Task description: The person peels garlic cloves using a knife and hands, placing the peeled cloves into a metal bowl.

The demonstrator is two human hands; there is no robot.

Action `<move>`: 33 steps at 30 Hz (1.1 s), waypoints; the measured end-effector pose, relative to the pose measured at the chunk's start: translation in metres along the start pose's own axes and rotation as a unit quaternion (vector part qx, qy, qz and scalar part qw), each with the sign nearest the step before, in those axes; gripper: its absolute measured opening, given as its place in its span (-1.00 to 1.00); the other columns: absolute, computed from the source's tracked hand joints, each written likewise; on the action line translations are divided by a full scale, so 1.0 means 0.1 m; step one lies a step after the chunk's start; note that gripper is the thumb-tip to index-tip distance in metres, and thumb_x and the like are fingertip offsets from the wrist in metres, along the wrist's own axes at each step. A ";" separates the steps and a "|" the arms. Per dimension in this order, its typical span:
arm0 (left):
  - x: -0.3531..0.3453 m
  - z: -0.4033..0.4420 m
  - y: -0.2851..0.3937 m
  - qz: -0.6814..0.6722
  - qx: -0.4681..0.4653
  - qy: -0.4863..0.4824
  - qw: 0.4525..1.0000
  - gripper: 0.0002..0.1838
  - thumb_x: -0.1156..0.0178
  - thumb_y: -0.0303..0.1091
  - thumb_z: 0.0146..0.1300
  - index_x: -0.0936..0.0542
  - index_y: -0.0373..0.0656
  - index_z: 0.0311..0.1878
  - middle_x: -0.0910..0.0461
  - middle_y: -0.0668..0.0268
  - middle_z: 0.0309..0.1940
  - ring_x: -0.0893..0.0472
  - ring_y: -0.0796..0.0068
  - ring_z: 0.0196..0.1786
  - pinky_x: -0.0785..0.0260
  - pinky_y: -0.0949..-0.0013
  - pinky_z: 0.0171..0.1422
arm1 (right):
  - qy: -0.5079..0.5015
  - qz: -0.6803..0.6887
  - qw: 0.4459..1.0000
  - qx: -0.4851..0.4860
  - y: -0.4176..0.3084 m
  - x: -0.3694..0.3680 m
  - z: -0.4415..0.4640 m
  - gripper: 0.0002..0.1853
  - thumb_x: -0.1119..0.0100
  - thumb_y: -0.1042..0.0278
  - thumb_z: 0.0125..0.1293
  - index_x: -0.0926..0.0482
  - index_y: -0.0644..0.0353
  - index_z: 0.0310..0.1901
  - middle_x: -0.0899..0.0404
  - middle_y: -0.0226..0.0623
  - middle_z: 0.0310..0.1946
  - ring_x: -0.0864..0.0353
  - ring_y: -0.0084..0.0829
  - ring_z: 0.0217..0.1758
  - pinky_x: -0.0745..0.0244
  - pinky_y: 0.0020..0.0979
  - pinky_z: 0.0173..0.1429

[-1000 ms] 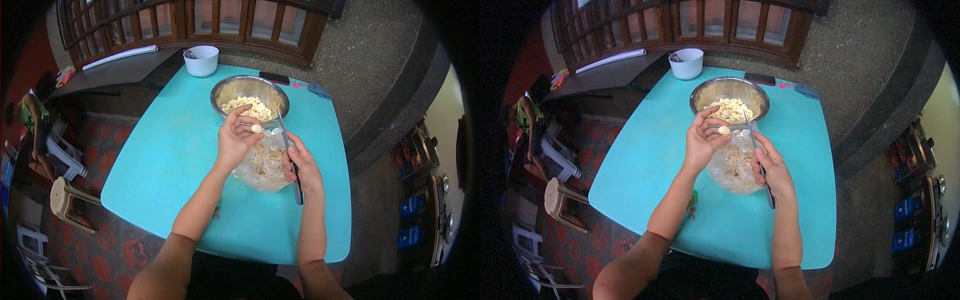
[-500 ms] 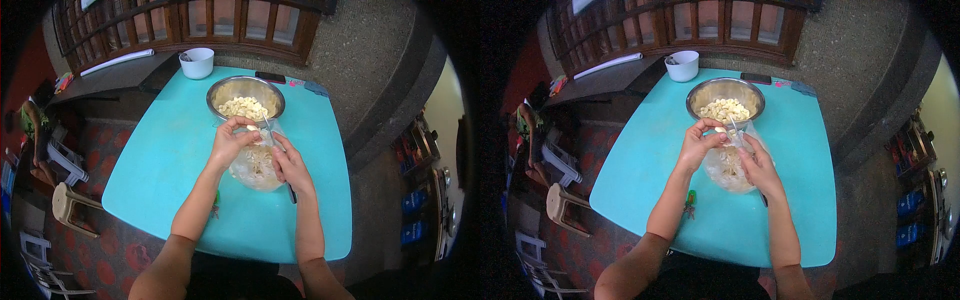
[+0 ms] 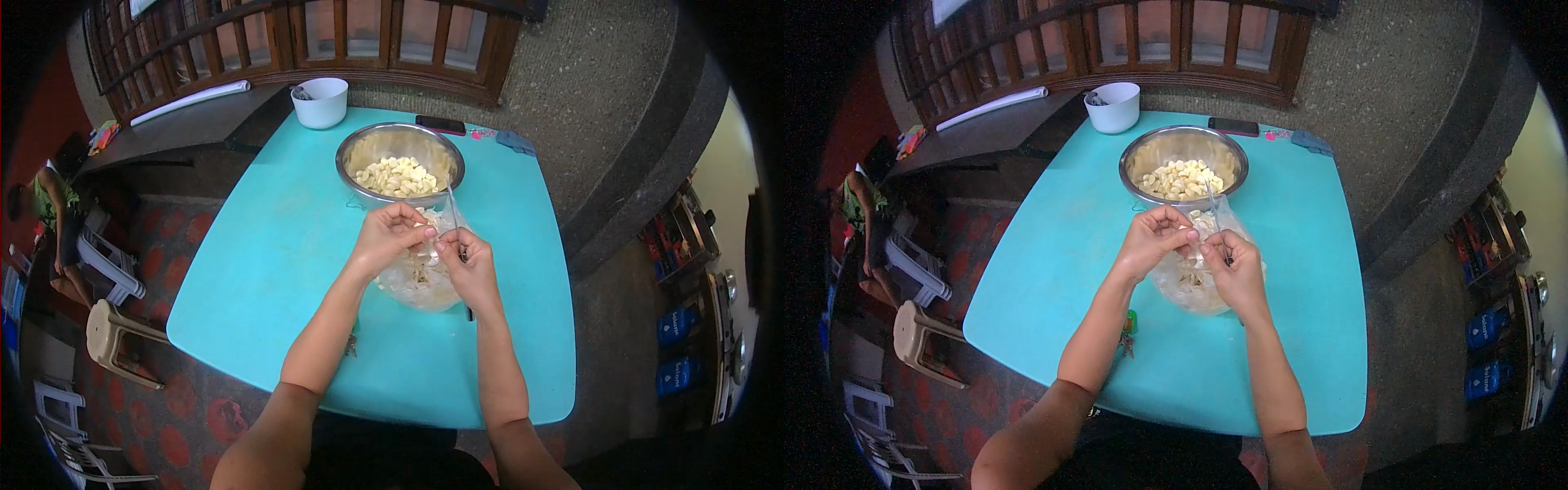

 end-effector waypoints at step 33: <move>-0.06 0.28 0.49 0.138 0.011 -0.009 0.990 -0.80 -0.26 -0.36 0.21 -0.55 -0.24 -0.17 -0.60 0.27 -0.27 -0.65 0.49 -0.33 -0.52 0.44 -0.30 | 0.076 -0.128 0.986 0.082 -0.20 0.29 0.01 -0.67 -0.16 0.42 0.21 -0.49 0.36 0.01 -0.61 -0.10 -0.43 -0.59 -0.34 -0.42 -0.44 -0.36 -0.30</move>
Point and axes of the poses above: each hand's wrist, its own z-axis towards the middle knuckle, its own x-axis out of the back of the hand, y = z × x, the point moved 4 cm from there along z, towards the middle knuckle
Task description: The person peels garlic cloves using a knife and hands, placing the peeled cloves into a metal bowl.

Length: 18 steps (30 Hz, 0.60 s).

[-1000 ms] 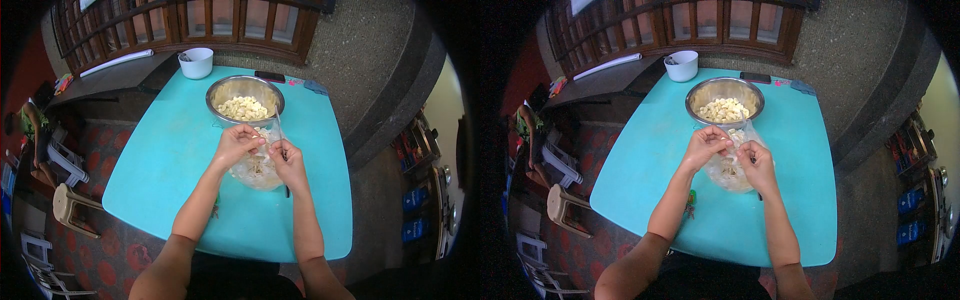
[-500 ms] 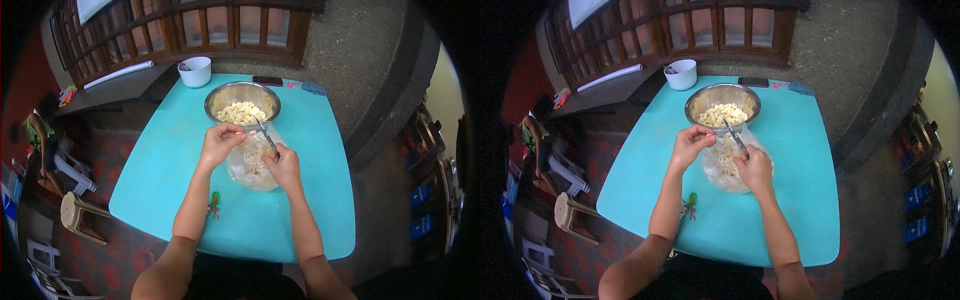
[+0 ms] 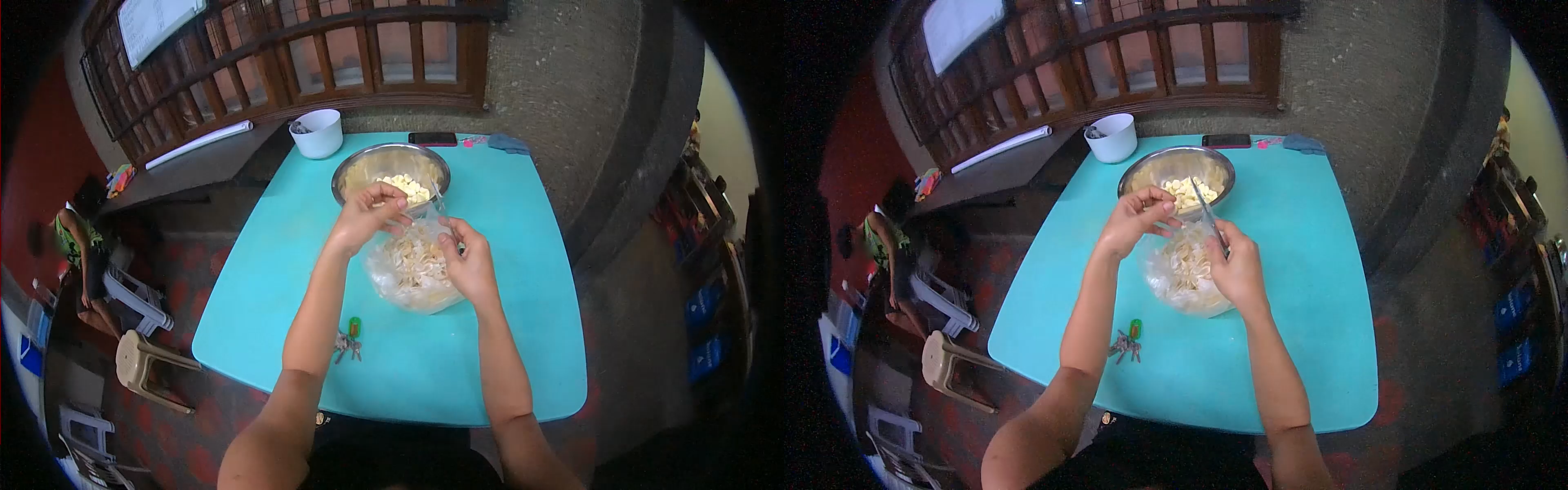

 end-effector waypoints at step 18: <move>0.04 -0.06 -0.32 0.062 0.017 0.022 0.998 -0.78 -0.31 -0.30 0.18 -0.59 -0.29 -0.30 -0.62 0.32 -0.48 -0.56 0.64 -0.48 -0.40 0.56 -0.39 | -0.040 0.114 0.990 -0.079 0.21 -0.13 0.01 -0.79 -0.20 0.35 0.23 -0.60 0.37 -0.29 -0.54 -0.32 -0.60 -0.43 -0.58 -0.55 -0.32 -0.44 -0.43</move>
Point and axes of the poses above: each hand's wrist, its own z-axis towards the middle knuckle, its own x-axis out of the back of the hand, y = z × x, the point moved 4 cm from there along z, towards the middle knuckle
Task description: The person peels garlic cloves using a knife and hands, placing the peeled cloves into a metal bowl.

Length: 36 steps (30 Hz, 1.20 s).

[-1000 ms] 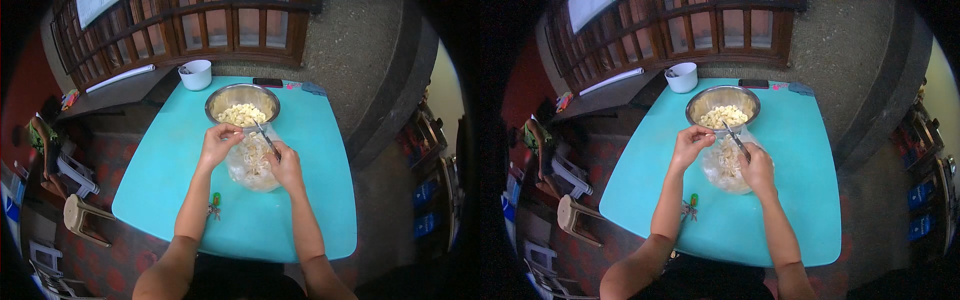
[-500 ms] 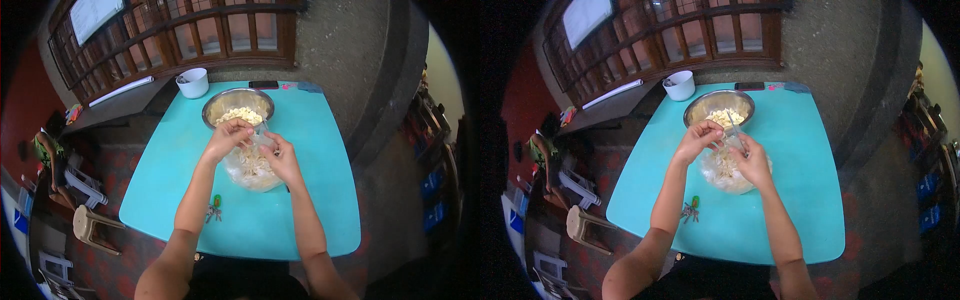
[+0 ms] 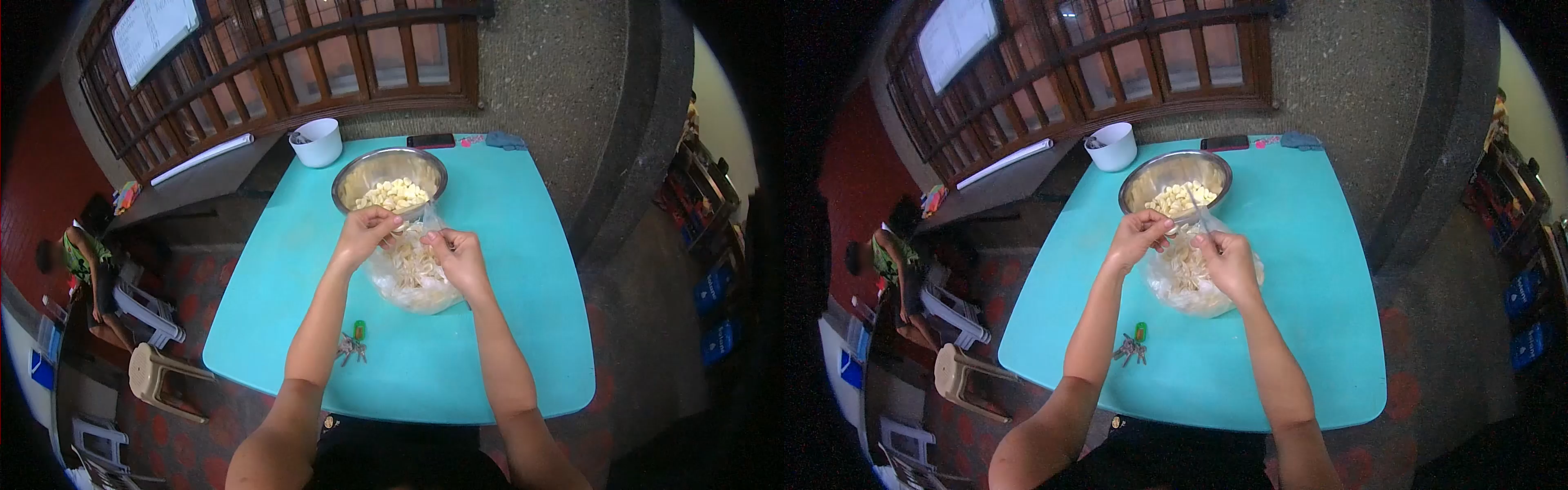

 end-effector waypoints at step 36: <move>-0.32 -0.09 0.08 -0.158 -0.005 -0.045 0.986 -0.83 -0.20 -0.40 0.26 -0.59 -0.33 -0.20 -0.63 0.27 -0.35 -0.59 0.59 -0.35 -0.46 0.53 -0.22 | -0.226 -0.075 0.963 -0.124 -0.38 0.28 -0.21 -0.75 -0.03 0.31 0.35 -0.51 0.35 -0.13 -0.41 -0.41 -0.66 -0.34 -0.62 -0.75 -0.28 -0.50 -0.64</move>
Point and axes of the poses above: each hand's wrist, its own z-axis towards the middle knuckle, its own x-axis out of the back of the hand, y = z × x, the point moved 4 cm from there along z, towards the middle knuckle
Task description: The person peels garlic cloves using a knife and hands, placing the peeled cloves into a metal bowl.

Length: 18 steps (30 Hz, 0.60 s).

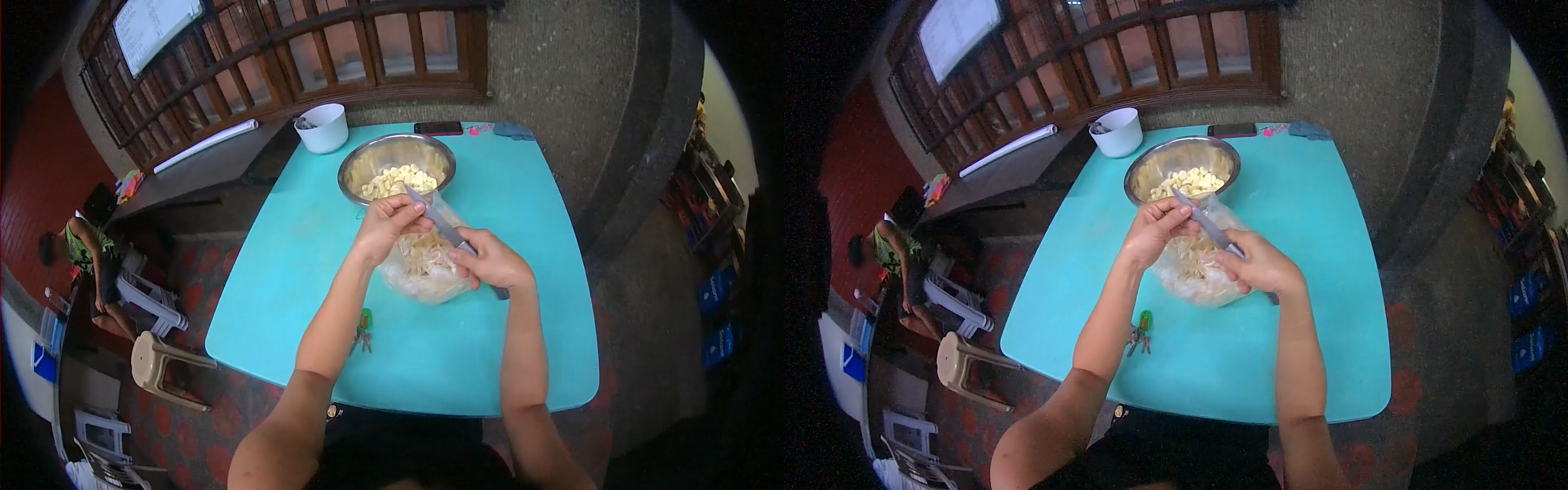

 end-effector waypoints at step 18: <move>-0.29 0.05 -0.91 0.678 -0.047 -0.262 0.685 -0.59 -0.29 -0.36 -0.06 -0.59 -0.03 -0.04 -0.62 0.18 -0.18 -0.62 0.13 -0.11 -0.45 0.11 -0.03 | 0.231 0.008 0.968 0.096 -0.26 0.27 -0.21 -0.71 -0.08 0.36 0.31 -0.53 0.39 -0.03 -0.31 -0.52 -0.66 -0.20 -0.71 -0.59 -0.12 -0.53 -0.53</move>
Point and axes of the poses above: each hand's wrist, its own z-axis towards the middle knuckle, its own x-axis out of the back of the hand, y = z × x, the point moved 4 cm from there along z, towards the middle knuckle
